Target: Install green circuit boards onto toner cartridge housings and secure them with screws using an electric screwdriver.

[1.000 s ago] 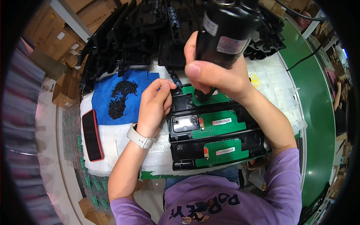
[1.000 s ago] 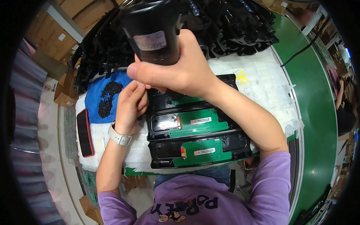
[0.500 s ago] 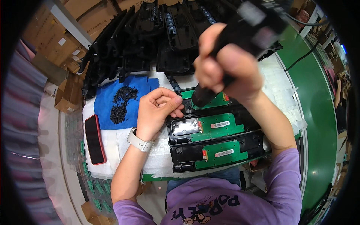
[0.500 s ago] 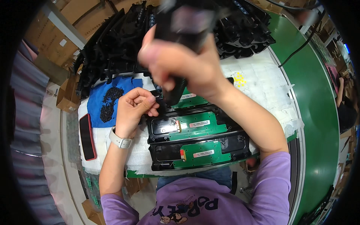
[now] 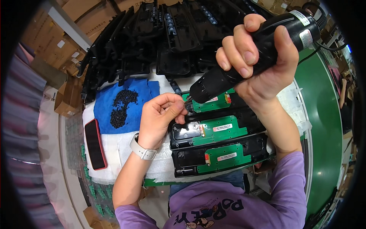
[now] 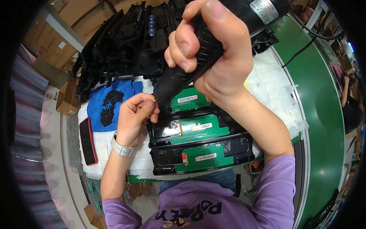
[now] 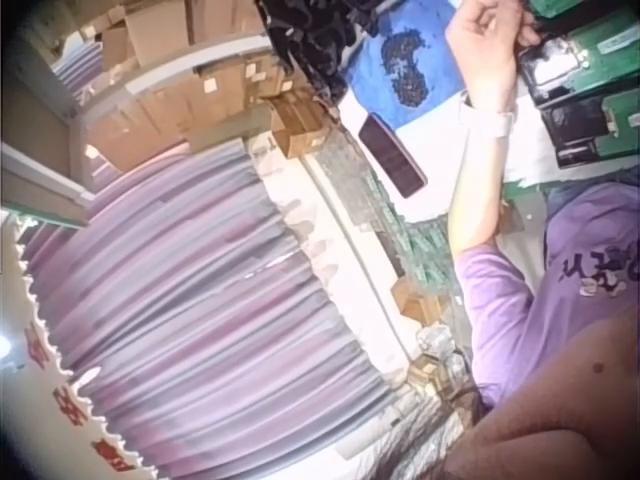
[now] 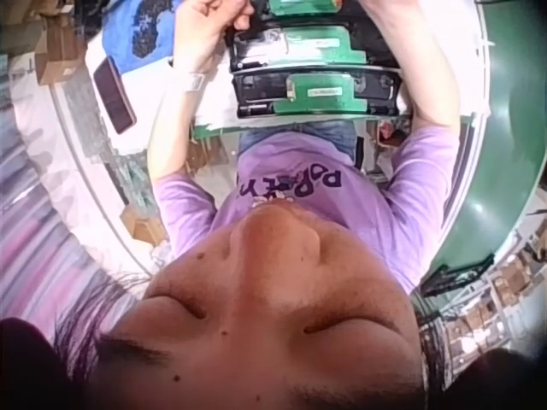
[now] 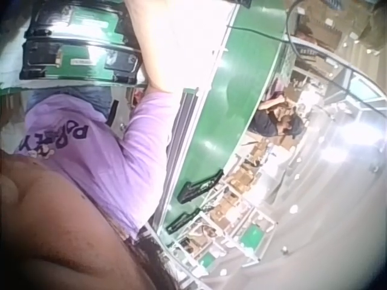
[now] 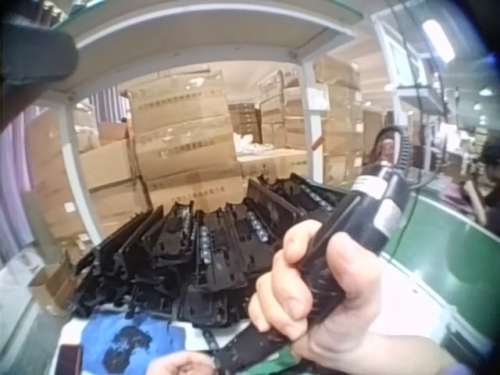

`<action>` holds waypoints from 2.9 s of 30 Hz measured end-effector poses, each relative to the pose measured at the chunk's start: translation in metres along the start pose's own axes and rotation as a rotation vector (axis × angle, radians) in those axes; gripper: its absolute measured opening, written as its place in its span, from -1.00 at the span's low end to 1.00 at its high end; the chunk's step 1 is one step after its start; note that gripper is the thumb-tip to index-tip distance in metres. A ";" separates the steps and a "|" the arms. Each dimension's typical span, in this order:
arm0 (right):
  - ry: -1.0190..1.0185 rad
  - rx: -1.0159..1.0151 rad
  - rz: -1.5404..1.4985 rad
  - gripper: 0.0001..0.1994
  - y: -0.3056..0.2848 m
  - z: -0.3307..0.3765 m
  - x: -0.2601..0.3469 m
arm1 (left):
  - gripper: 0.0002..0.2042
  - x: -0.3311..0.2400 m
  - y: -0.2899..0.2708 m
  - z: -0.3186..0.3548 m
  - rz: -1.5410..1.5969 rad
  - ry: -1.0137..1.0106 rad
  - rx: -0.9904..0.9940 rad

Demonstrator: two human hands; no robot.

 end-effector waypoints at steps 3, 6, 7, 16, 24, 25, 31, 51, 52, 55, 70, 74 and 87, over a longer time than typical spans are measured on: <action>0.004 0.104 -0.405 -0.61 -0.006 -0.002 -0.009 | -0.83 0.002 0.003 0.001 0.024 -0.008 0.012; 0.030 -0.059 -0.261 -0.61 -0.005 0.006 -0.007 | -0.77 0.007 0.005 0.003 0.041 -0.038 0.010; 0.029 -0.060 -0.260 -0.61 -0.006 0.004 -0.010 | -0.75 0.008 0.005 0.004 0.060 -0.058 -0.004; 0.043 -0.061 -0.294 -0.67 -0.012 -0.011 -0.013 | -0.75 0.007 0.015 0.005 0.032 -0.015 0.083; 0.136 -0.020 -0.371 -0.70 -0.010 -0.012 -0.015 | -0.87 0.008 0.013 0.005 0.019 -0.048 0.168; 0.135 -0.021 -0.371 -0.70 -0.009 -0.012 -0.014 | -0.89 0.007 0.014 0.005 -0.016 -0.049 0.174; 0.235 -0.144 -0.296 -0.73 -0.008 -0.011 -0.019 | -0.93 0.001 0.017 0.009 -0.255 -0.023 0.224; 0.122 -0.141 0.332 -0.77 -0.047 -0.022 -0.018 | -0.82 0.000 0.002 -0.001 -0.067 0.165 -0.023; 0.130 -0.143 0.323 -0.78 -0.047 -0.023 -0.020 | -0.82 0.000 0.001 0.000 -0.049 0.143 -0.023; 0.134 -0.135 0.327 -0.79 -0.048 -0.023 -0.024 | -0.85 -0.001 -0.003 -0.002 -0.022 0.153 -0.070; 0.170 -0.105 0.392 -0.77 -0.044 -0.027 -0.035 | -0.91 -0.004 -0.010 -0.008 -0.097 0.077 -0.104; 0.174 -0.097 0.382 -0.76 -0.044 -0.027 -0.036 | -0.92 -0.002 -0.011 -0.009 -0.181 0.000 -0.106; 0.058 -0.037 -0.046 -0.71 -0.018 -0.011 0.001 | -0.81 -0.002 0.006 0.001 -0.150 -0.005 -0.059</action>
Point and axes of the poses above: each hand's wrist, its own z-axis away from the middle knuckle, its own y-axis out of the palm, x = y × z, the point moved 5 cm from there along -z, towards the middle knuckle, and after that the axes turned 4 degrees about y, right-handed, at the moved point
